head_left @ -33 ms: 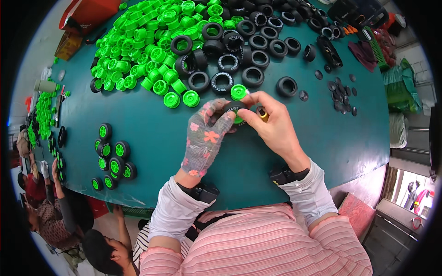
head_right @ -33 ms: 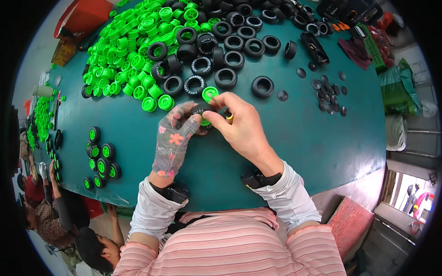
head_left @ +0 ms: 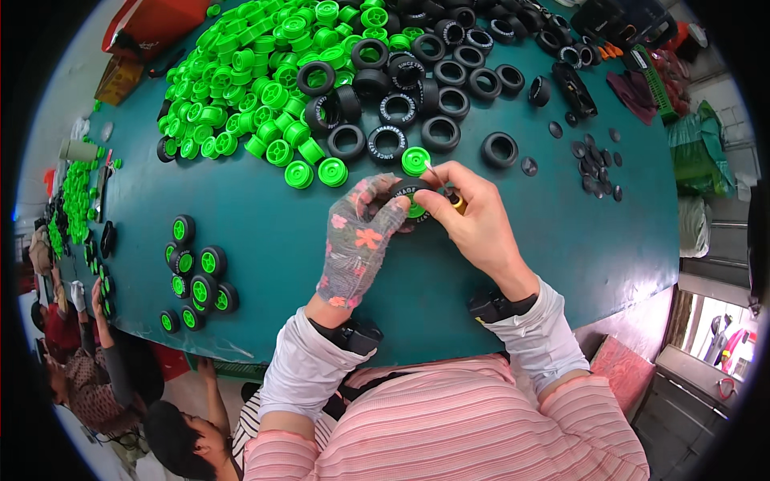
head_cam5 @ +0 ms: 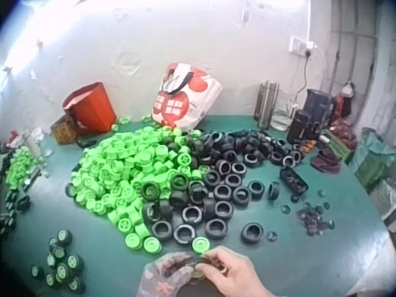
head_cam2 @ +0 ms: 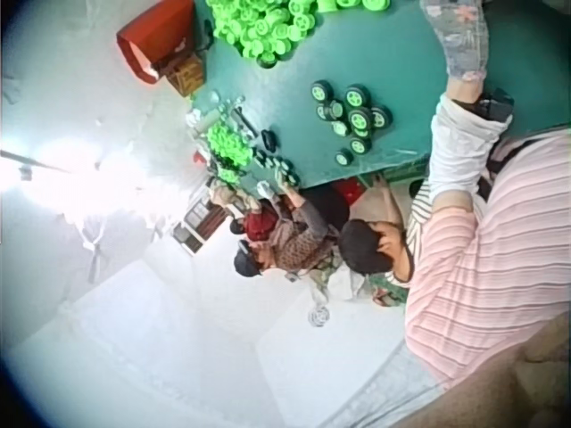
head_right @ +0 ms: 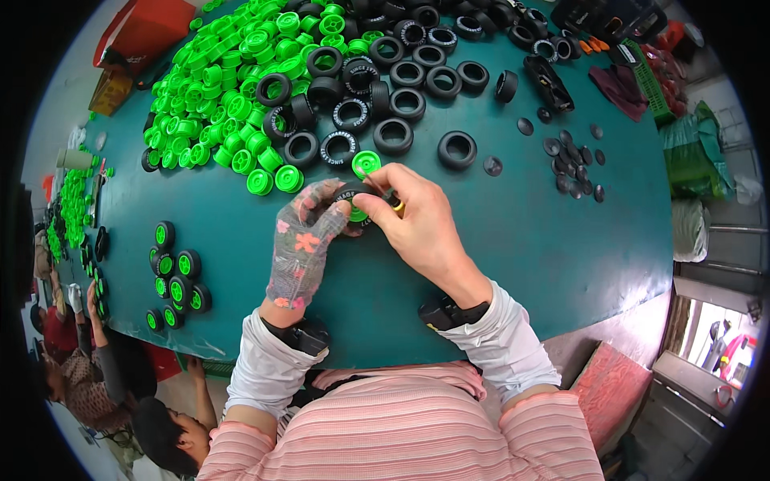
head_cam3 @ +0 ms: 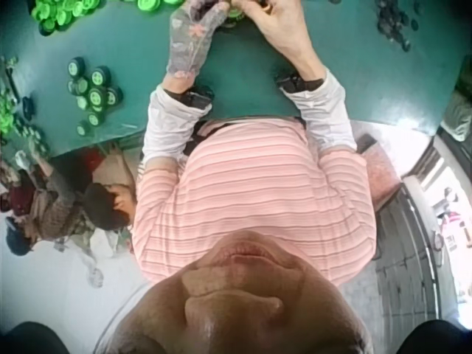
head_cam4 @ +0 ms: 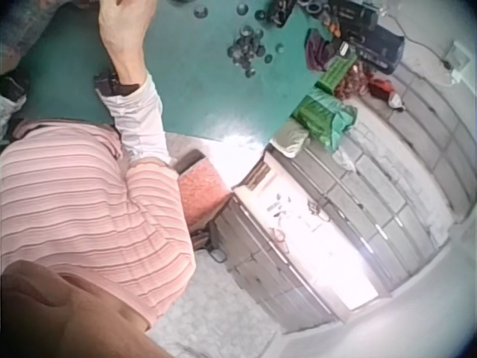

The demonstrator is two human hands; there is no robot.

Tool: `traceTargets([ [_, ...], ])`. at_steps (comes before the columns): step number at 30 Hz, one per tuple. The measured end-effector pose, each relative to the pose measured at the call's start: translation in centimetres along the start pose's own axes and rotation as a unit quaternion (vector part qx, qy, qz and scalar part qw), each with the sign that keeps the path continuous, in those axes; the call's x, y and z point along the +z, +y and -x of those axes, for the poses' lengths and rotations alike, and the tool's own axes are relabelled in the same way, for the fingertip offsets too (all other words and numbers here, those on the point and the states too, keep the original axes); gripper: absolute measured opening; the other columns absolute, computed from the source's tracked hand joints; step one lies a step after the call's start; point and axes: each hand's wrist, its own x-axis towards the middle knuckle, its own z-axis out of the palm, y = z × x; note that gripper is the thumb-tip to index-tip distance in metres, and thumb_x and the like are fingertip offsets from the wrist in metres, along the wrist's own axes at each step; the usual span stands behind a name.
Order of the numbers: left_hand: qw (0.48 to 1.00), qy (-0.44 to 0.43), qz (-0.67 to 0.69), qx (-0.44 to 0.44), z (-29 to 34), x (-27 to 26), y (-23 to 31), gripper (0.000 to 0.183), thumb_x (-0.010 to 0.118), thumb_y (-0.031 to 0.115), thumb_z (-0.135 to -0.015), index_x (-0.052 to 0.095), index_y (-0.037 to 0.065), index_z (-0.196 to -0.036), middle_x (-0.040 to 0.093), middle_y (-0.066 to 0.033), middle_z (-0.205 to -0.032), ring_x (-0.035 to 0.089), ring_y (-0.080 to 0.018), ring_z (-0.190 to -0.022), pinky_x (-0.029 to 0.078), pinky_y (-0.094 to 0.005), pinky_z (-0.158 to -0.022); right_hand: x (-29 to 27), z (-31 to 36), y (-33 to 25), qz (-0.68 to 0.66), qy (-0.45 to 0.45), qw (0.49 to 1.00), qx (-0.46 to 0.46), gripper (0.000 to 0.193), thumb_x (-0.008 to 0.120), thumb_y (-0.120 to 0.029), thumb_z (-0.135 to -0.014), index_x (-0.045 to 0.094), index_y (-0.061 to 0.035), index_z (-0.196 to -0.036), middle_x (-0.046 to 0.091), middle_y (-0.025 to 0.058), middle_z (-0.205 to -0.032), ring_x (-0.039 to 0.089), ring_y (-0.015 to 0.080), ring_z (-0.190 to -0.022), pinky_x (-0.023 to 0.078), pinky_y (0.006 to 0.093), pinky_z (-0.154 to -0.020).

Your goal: Assembling plastic toy wheels by fitting green rims into black tires.

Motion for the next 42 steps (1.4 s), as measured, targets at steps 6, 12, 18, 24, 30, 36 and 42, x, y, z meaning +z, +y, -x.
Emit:
traceTargets([
  [6,0.996,-0.005,0.088,-0.014,0.1,0.1,-0.7,0.029,0.068,0.008,-0.094,0.060,-0.003,-0.119,0.066,-0.0108,-0.110,0.067,-0.0174,-0.094,0.060,-0.0315,-0.078,-0.6,-0.7,-1.1,-0.115,-0.048,0.983,0.137,0.019,0.071,-0.013,-0.089,0.064,0.0025,-0.098,0.065,0.0024,-0.090,0.057,0.0087,-0.076,0.047,0.0272,-0.063],
  [12,0.995,0.015,0.098,-0.027,-0.1,0.6,0.3,0.029,0.068,0.012,-0.095,0.061,-0.002,-0.119,0.067,-0.0092,-0.108,0.066,-0.0164,-0.096,0.061,-0.0322,-0.076,-0.4,-0.3,-0.4,-0.076,-0.021,0.996,0.047,0.020,0.069,-0.018,-0.093,0.067,-0.0009,-0.103,0.064,-0.0004,-0.088,0.051,0.0037,-0.065,0.042,0.0225,-0.055],
  [18,0.995,-0.057,0.067,-0.049,-0.2,-1.0,0.7,0.032,0.065,0.023,-0.098,0.063,-0.001,-0.118,0.069,-0.0089,-0.103,0.068,-0.0178,-0.093,0.060,-0.0307,-0.074,-0.6,-0.1,-0.3,-0.152,-0.031,0.980,0.125,0.024,0.069,-0.022,-0.095,0.070,-0.0043,-0.111,0.061,-0.0035,-0.078,0.045,0.0014,-0.055,0.035,0.0204,-0.047],
  [24,0.992,-0.076,0.085,-0.055,-0.2,-0.8,0.5,0.037,0.064,0.028,-0.099,0.062,-0.002,-0.120,0.069,-0.0108,-0.105,0.070,-0.0214,-0.091,0.059,-0.0320,-0.076,-0.9,-0.1,-0.9,-0.152,-0.032,0.979,0.132,0.024,0.069,-0.022,-0.095,0.070,-0.0035,-0.110,0.061,-0.0039,-0.077,0.046,0.0012,-0.056,0.036,0.0199,-0.048],
  [30,0.997,-0.053,0.035,-0.043,-0.1,-0.3,0.4,0.034,0.064,0.024,-0.099,0.062,-0.003,-0.119,0.068,-0.0097,-0.107,0.068,-0.0188,-0.093,0.060,-0.0322,-0.078,-0.8,0.0,-0.8,-0.137,-0.044,0.982,0.123,0.024,0.070,-0.021,-0.094,0.069,-0.0029,-0.110,0.062,-0.0027,-0.079,0.047,0.0016,-0.057,0.037,0.0198,-0.049],
  [36,0.989,-0.068,0.124,-0.043,-0.4,-0.4,-0.7,0.032,0.066,0.022,-0.097,0.063,-0.001,-0.120,0.067,-0.0079,-0.107,0.066,-0.0159,-0.095,0.060,-0.0321,-0.077,-0.5,-0.1,-1.1,-0.171,-0.037,0.975,0.137,0.023,0.069,-0.020,-0.094,0.068,-0.0038,-0.110,0.060,-0.0026,-0.076,0.047,0.0021,-0.055,0.037,0.0192,-0.049],
  [42,0.982,-0.076,0.170,-0.040,-0.4,-1.0,-0.6,0.035,0.065,0.026,-0.098,0.062,-0.002,-0.119,0.066,-0.0093,-0.110,0.067,-0.0188,-0.094,0.061,-0.0335,-0.075,-0.8,-0.1,-1.2,-0.102,-0.045,0.986,0.128,0.022,0.067,-0.020,-0.094,0.069,-0.0047,-0.110,0.057,-0.0039,-0.071,0.046,0.0018,-0.053,0.035,0.0193,-0.048],
])
